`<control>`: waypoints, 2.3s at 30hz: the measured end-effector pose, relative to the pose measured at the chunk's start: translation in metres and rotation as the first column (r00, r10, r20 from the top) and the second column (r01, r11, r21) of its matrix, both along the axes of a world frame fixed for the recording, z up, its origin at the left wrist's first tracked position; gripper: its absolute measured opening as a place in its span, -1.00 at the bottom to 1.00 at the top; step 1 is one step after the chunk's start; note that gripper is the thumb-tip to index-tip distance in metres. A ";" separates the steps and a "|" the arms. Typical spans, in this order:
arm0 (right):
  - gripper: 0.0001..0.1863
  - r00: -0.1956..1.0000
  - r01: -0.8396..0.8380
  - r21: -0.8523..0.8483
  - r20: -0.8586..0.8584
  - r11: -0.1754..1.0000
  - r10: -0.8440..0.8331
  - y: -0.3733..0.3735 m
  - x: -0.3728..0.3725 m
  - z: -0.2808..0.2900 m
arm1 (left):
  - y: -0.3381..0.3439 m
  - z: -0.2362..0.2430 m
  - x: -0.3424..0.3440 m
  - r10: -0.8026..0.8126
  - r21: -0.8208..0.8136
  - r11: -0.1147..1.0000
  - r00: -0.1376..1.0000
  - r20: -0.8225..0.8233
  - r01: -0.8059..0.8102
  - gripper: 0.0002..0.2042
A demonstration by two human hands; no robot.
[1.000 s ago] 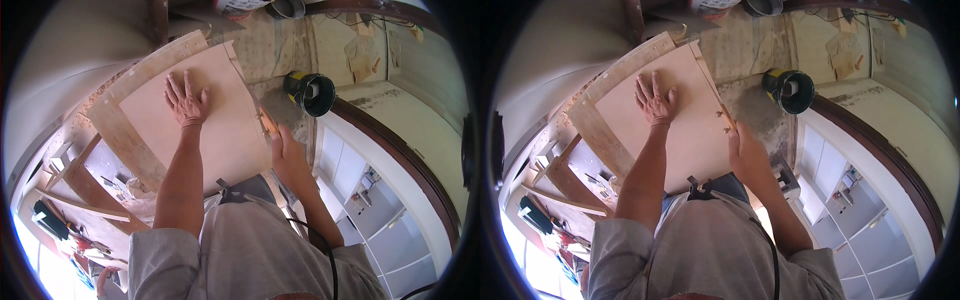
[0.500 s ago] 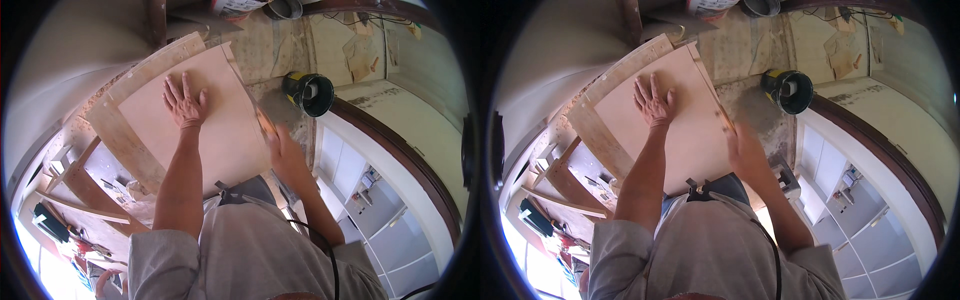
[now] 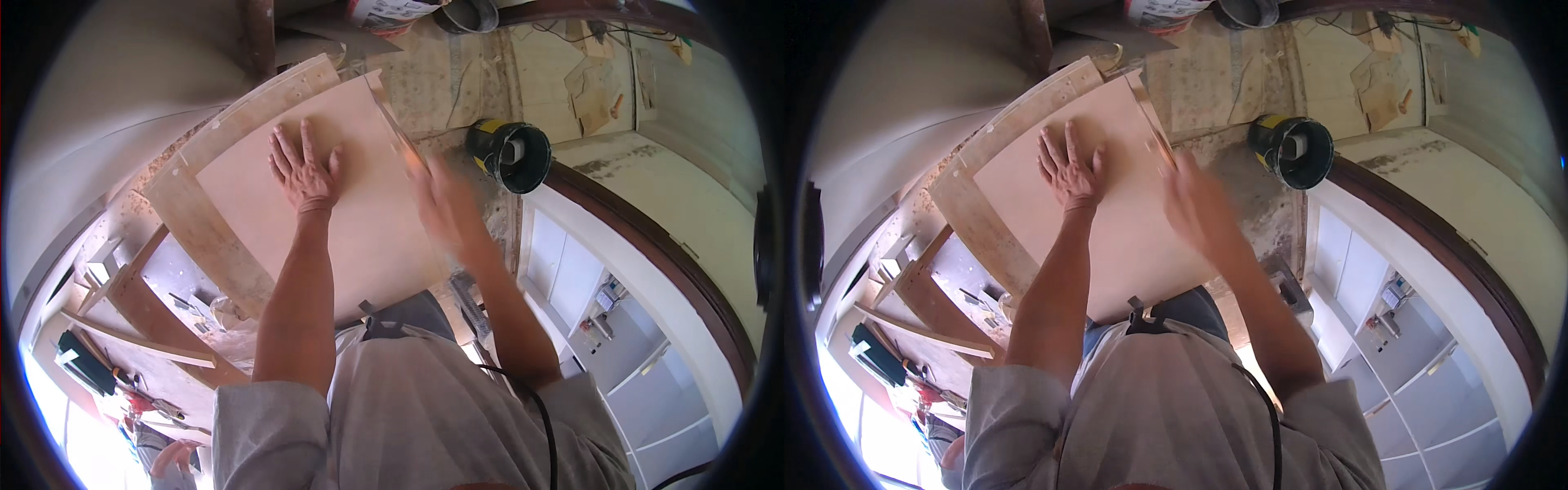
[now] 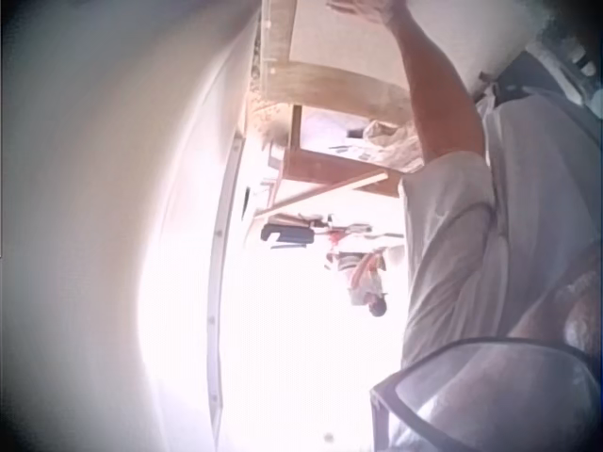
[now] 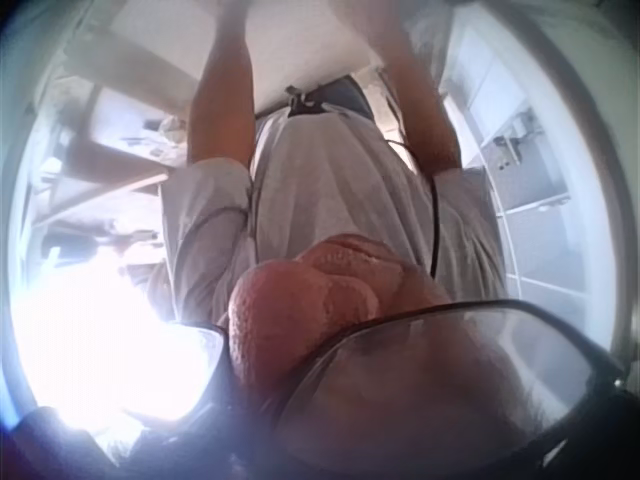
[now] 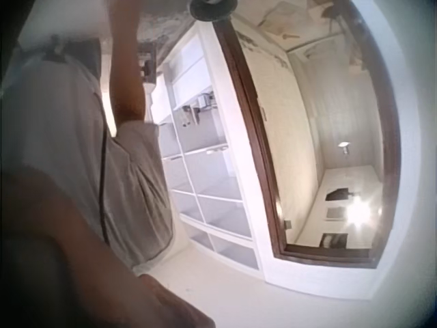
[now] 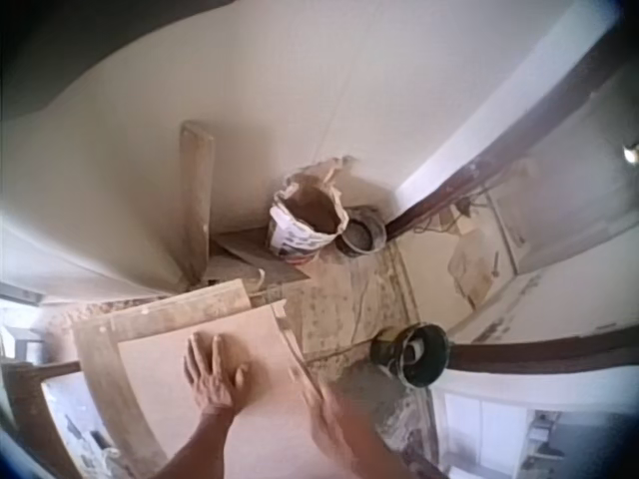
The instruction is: The person cuts a small piece of wood with a hand saw and later holds up pieces of wood at a workbench.
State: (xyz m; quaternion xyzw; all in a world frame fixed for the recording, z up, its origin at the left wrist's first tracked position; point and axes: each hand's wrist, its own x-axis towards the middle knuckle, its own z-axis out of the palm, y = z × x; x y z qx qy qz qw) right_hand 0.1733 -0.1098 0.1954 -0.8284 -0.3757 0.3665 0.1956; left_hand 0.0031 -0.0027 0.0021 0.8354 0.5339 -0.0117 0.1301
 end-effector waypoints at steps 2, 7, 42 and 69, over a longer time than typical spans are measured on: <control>-0.75 0.987 0.132 -0.142 -0.075 0.981 -0.143 -0.056 -0.026 0.039 | -0.005 -0.001 -0.006 -0.019 -0.003 1.000 1.000 0.006 0.019 -0.20; -0.79 0.980 0.193 -0.202 -0.017 0.960 -0.201 -0.035 -0.021 -0.013 | -0.008 0.001 -0.001 -0.015 -0.007 1.000 0.998 0.055 0.016 -0.21; -0.71 0.989 0.146 -0.042 0.020 0.988 -0.145 -0.032 -0.005 -0.073 | -0.009 0.003 0.005 -0.031 -0.026 0.999 0.997 0.066 0.033 -0.19; -0.73 0.990 0.136 -0.017 0.042 0.991 -0.135 -0.065 -0.027 -0.027 | -0.004 0.000 -0.001 0.007 -0.016 1.000 1.000 0.027 -0.006 -0.19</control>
